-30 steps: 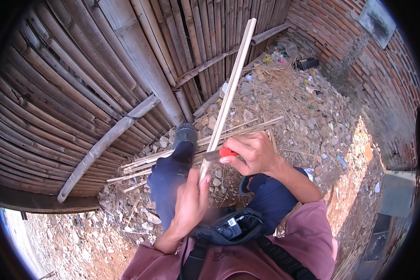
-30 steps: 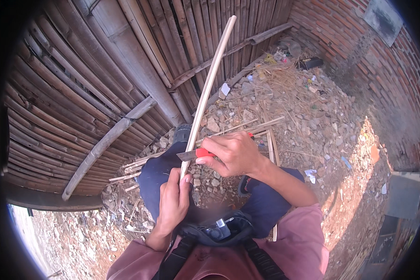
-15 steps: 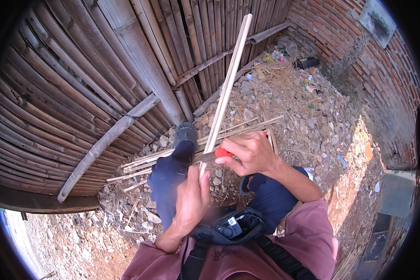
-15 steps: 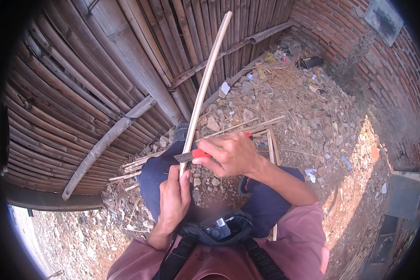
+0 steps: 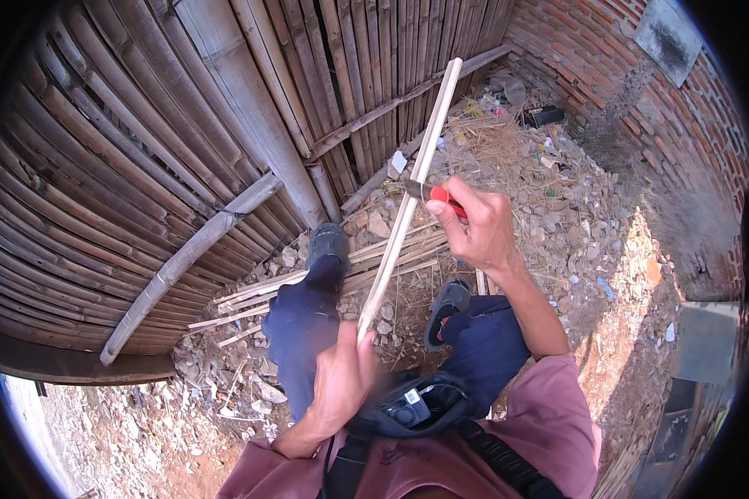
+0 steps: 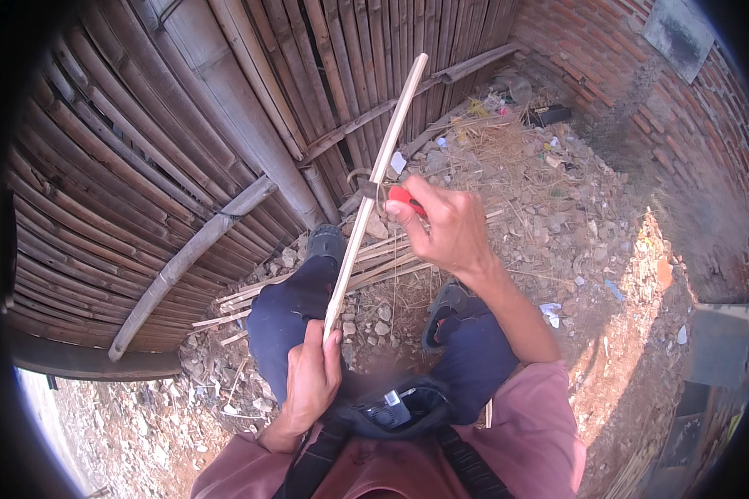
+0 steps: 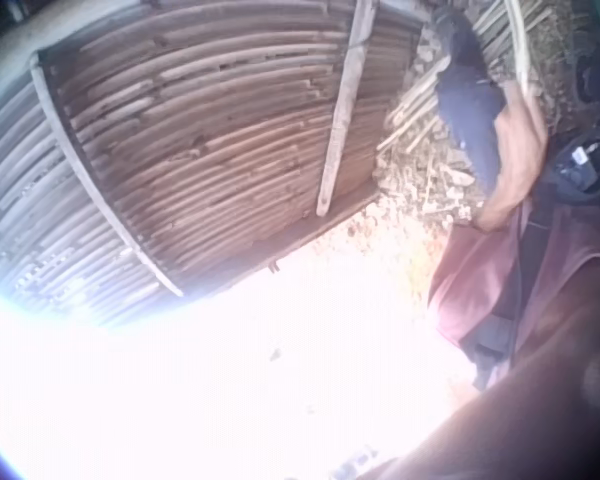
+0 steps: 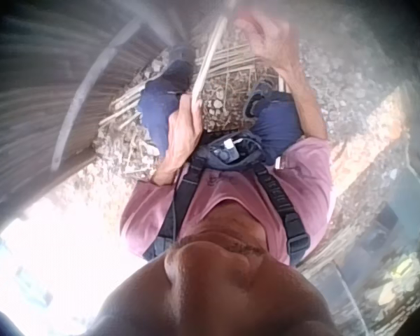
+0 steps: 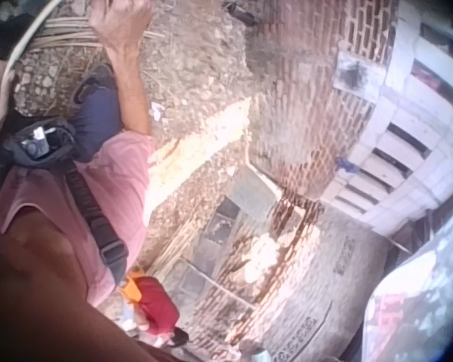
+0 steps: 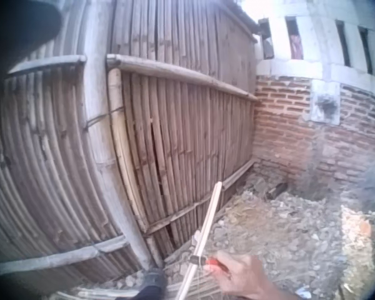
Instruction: The person uses a small red knife to shave and thin a long bamboo slat, removing long thin strips of wood by hand.
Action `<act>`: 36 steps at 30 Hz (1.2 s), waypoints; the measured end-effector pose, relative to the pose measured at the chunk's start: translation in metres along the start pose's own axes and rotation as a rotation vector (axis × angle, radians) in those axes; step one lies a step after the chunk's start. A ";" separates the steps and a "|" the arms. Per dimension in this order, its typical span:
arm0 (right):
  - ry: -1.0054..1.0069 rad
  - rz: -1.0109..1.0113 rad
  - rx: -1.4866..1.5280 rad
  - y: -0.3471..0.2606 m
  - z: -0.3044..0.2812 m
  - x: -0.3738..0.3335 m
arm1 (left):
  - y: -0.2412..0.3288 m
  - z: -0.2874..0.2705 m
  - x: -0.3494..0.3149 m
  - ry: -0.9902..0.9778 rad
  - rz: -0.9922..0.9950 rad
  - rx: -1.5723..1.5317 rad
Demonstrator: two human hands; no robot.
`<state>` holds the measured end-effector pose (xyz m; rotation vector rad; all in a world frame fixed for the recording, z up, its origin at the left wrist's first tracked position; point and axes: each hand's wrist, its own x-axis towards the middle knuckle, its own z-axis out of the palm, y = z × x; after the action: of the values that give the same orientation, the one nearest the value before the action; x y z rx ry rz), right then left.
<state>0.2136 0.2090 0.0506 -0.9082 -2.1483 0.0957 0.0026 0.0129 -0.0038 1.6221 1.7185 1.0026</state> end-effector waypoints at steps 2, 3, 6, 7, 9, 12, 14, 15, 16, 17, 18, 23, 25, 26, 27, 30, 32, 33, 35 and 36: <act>0.029 0.045 0.001 0.017 -0.007 0.011 | -0.001 0.001 -0.012 -0.020 0.019 -0.015; 0.031 0.047 0.001 0.022 -0.005 0.010 | -0.002 0.001 -0.011 -0.028 0.014 -0.020; 0.036 0.072 0.001 0.038 -0.003 0.011 | -0.002 0.001 -0.012 -0.045 0.003 -0.029; 0.037 0.094 0.002 0.045 -0.006 0.015 | -0.003 -0.001 -0.016 -0.047 0.004 -0.029; 0.042 0.099 0.010 0.055 -0.008 0.020 | -0.003 -0.006 -0.022 -0.072 -0.026 -0.016; 0.038 0.121 0.051 0.073 0.001 0.025 | -0.005 -0.014 -0.029 -0.116 -0.090 0.027; 0.023 0.230 0.089 0.100 0.004 0.033 | -0.010 -0.015 -0.035 -0.112 -0.077 0.055; 0.053 0.295 0.077 0.119 0.006 0.038 | -0.011 -0.017 -0.039 -0.120 -0.068 0.055; 0.081 0.358 0.067 0.143 0.008 0.043 | -0.011 -0.018 -0.046 -0.125 -0.061 0.055; 0.109 0.425 0.054 0.164 0.009 0.043 | -0.011 -0.021 -0.051 -0.135 -0.054 0.055; 0.073 0.506 0.040 0.184 0.010 0.038 | -0.011 -0.025 -0.056 -0.136 -0.048 0.056; -0.332 0.755 -0.360 0.274 -0.010 -0.020 | -0.019 -0.034 -0.039 -0.148 -0.140 -0.026; -0.148 0.714 -0.200 0.217 0.005 0.000 | -0.018 -0.044 -0.041 -0.058 -0.122 -0.089; -0.032 0.628 -0.126 0.210 -0.004 0.002 | -0.015 -0.044 -0.036 -0.057 -0.102 -0.105; 0.073 0.539 -0.044 0.197 -0.008 0.005 | -0.012 -0.045 -0.031 -0.051 -0.094 -0.115; 0.059 0.666 0.686 0.141 -0.031 0.022 | 0.000 -0.043 -0.009 -0.037 -0.038 -0.110; -0.001 0.581 1.100 0.091 -0.035 0.026 | 0.005 -0.037 0.004 -0.022 -0.013 -0.113; -0.032 0.530 1.308 0.071 -0.031 0.025 | 0.009 -0.035 0.009 -0.029 -0.004 -0.104; -0.110 0.482 1.391 0.046 -0.024 0.019 | 0.019 -0.031 0.018 -0.051 0.022 -0.090; -0.092 0.508 1.376 0.037 -0.016 0.014 | 0.022 -0.029 0.020 -0.050 0.013 -0.076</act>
<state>0.2399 0.2414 0.0577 -0.5225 -1.3170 1.6288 -0.0103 0.0285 0.0322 1.5988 1.6195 1.0124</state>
